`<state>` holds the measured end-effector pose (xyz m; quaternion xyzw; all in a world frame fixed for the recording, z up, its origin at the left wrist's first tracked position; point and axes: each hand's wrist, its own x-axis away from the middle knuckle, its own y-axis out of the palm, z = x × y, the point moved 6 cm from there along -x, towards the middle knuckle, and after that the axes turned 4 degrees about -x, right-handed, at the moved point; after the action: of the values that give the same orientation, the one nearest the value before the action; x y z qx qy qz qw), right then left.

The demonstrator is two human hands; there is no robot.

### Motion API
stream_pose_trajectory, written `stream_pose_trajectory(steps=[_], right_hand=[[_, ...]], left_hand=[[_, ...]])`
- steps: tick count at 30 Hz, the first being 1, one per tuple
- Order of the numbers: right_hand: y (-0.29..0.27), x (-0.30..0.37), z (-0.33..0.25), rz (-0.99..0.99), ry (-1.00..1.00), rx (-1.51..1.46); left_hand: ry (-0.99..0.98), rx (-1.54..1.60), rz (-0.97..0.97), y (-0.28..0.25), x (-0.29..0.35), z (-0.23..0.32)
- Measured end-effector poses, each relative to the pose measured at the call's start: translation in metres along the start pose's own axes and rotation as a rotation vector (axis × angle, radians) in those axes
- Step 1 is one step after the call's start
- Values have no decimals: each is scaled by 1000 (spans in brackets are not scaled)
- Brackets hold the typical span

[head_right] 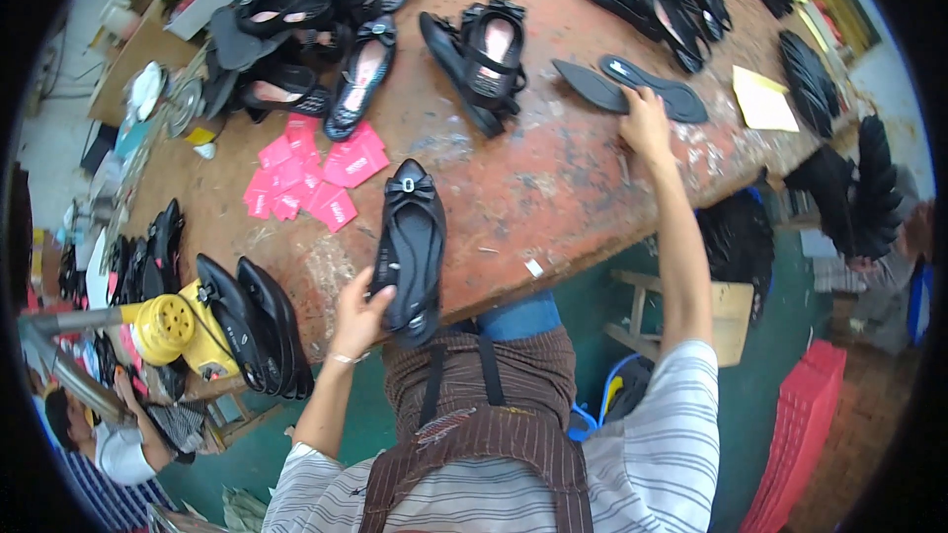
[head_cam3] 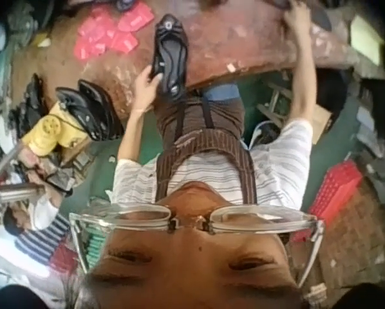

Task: Assembling black flat shoes by heating them with a blower and inserting insoles.

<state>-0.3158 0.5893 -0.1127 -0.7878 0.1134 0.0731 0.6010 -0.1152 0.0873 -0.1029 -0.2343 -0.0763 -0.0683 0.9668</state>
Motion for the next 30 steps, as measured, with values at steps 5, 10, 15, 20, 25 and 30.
stream_pose_trajectory(steps=[5,10,15,20,25,30], right_hand=[[-2,1,-23,146,-219,166],[-41,15,-34,309,179,-471],[-70,35,-78,104,263,-1405],[-74,57,-111,-32,104,-1790],[-92,104,-131,245,361,-1641],[-58,165,-159,54,499,-2269]], left_hand=[[132,-471,899,-193,78,59],[2,-723,882,-273,127,-13],[-531,-438,610,-242,156,-73],[-236,-516,871,-252,152,-43],[196,-575,885,-156,7,93],[385,-956,604,-45,-190,72]])
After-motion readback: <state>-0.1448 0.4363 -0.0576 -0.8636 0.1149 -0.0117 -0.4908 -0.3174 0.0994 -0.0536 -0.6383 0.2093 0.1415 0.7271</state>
